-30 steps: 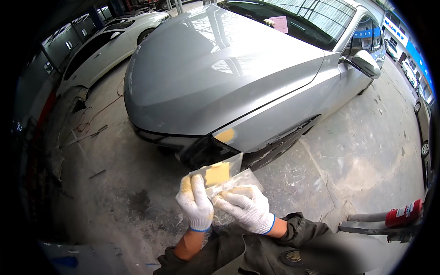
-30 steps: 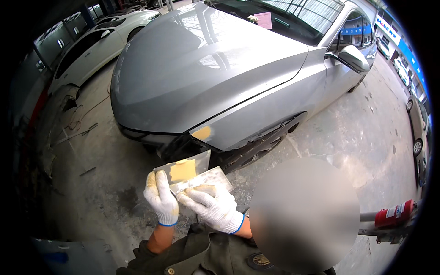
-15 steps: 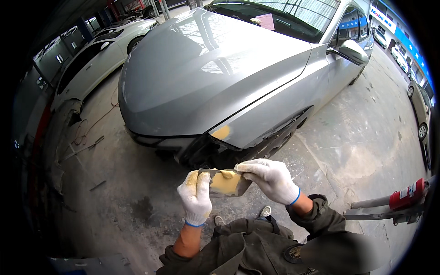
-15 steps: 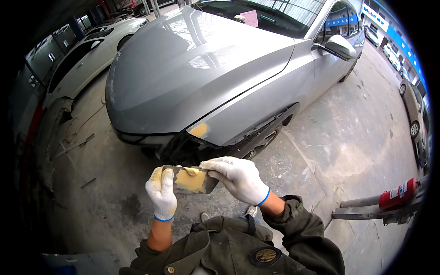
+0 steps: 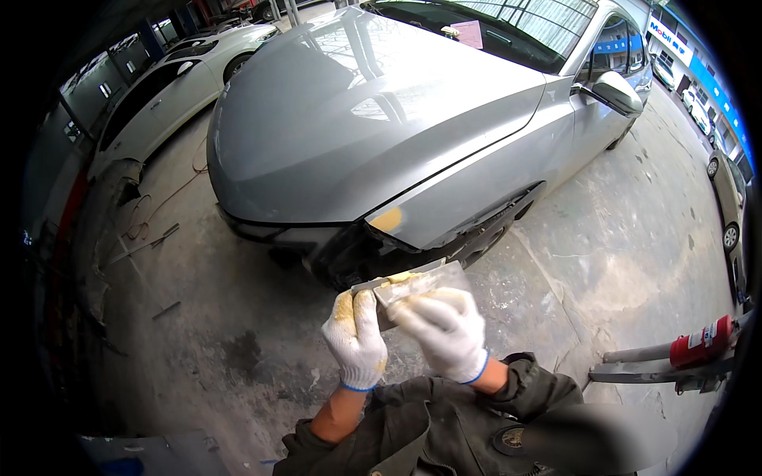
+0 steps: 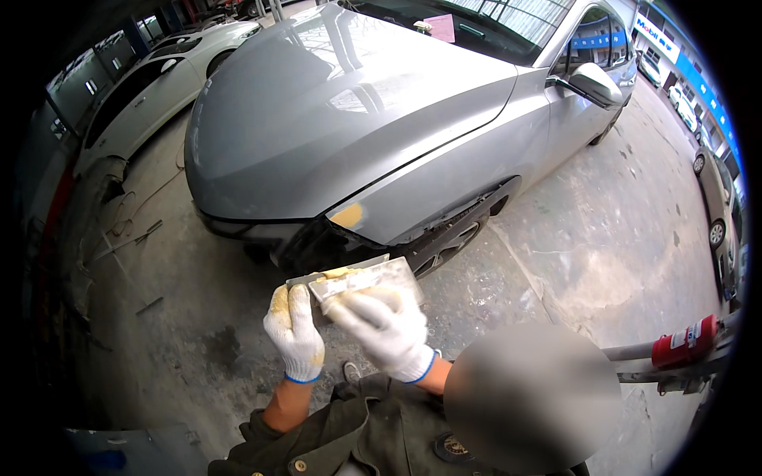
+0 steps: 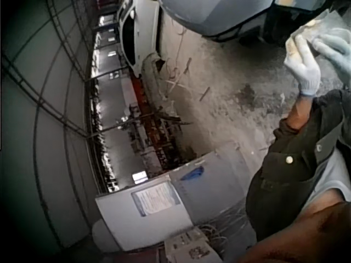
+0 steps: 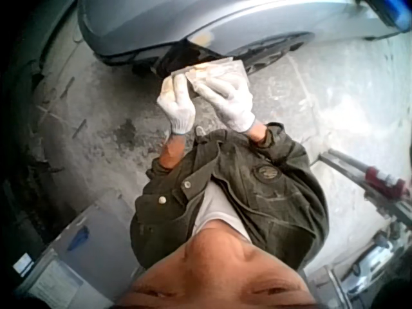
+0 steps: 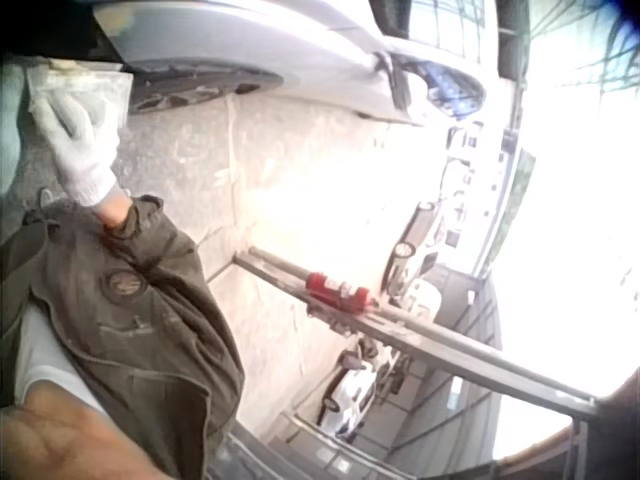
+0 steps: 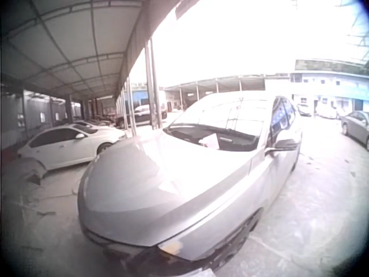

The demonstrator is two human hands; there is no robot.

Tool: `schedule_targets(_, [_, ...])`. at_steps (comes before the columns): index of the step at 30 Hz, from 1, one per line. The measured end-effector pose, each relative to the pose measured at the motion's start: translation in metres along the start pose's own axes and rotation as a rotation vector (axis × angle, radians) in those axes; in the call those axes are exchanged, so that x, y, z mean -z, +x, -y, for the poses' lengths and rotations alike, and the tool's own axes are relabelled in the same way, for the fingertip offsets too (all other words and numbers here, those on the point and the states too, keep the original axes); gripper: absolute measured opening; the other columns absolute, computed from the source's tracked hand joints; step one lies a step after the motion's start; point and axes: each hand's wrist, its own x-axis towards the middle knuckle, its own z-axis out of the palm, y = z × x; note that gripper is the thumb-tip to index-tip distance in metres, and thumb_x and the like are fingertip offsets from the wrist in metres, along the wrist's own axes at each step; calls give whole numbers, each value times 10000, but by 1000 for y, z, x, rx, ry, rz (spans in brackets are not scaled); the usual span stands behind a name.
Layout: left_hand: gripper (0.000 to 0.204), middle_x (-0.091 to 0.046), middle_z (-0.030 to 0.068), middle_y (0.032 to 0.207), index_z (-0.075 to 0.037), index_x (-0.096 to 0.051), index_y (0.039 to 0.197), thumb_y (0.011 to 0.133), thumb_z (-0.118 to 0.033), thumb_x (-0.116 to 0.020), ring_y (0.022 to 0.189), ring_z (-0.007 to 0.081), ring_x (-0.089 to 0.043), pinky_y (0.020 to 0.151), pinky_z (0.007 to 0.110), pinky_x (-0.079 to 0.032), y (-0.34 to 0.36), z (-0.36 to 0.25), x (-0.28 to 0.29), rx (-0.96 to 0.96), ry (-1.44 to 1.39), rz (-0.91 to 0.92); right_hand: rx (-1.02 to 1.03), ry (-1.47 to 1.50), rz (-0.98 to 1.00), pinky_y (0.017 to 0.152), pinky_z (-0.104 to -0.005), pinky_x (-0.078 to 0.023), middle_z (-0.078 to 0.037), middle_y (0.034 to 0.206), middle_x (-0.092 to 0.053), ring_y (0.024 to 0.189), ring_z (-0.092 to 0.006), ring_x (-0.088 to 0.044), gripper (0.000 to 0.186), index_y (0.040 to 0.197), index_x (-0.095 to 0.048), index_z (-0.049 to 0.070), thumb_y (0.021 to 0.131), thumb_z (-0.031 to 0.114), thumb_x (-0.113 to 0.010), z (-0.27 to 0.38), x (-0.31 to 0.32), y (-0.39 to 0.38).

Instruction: The person applies yellow body filler to a damaged area on a silver car bumper using a metal spreader. They repeatedly mix the filler on the spreader and apply it to the damaged section, smoothing the surface.

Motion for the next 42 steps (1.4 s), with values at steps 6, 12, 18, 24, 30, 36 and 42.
schedule_targets(6, [245,-673,68,847,48,-637,950,1033,-134,-496,768,119,-604,691,290,-490,2,5,6,160,-17,-41,40,45,-1,762,-332,-531,10,1030,-654,910,-210,-630,428,1031,-742,157,608,94,-754,-2,1,-3])
schedule_targets(12, [238,-634,49,769,33,-607,889,1030,-122,-493,686,109,-551,599,310,-441,8,-3,-3,19,31,-29,50,116,51,745,-330,-562,16,1032,-661,905,-209,-640,406,1062,-747,185,673,77,-711,0,-3,-15])
schedule_targets(18, [191,-668,65,793,44,-655,928,990,-105,-552,713,107,-586,637,279,-476,16,-5,9,58,58,224,-198,448,-133,803,-347,-572,-158,1059,-702,927,-274,-698,292,1096,-708,6,806,-34,-718,-33,41,23])
schedule_targets(24, [196,-631,8,763,38,-673,940,990,-122,-573,693,61,-523,615,232,-434,10,-7,-4,122,-119,291,-420,778,238,937,-317,-542,-104,1201,-704,1074,-210,-681,321,1206,-691,52,885,50,-692,-49,73,25])
schedule_targets(30, [221,-669,46,820,51,-661,947,992,-132,-545,751,107,-584,697,258,-466,18,-10,0,130,-32,246,-260,296,239,832,-334,-565,-89,1060,-722,946,-250,-695,210,1092,-721,72,885,89,-698,-71,69,10])
schedule_targets(36, [246,-653,44,818,38,-635,947,1018,-158,-504,746,98,-559,685,267,-457,3,-13,-10,51,-2,184,-1025,786,-179,780,-235,-503,-51,953,-723,863,-71,-617,218,1096,-698,-38,974,119,-610,-69,34,-11])
schedule_targets(42, [228,-685,114,807,42,-639,1077,1006,-126,-503,712,162,-651,648,322,-508,-23,8,-26,-28,56,197,-1323,997,-216,744,-227,-488,-3,924,-698,820,-53,-580,212,1074,-708,-24,958,141,-642,-36,-5,-16])
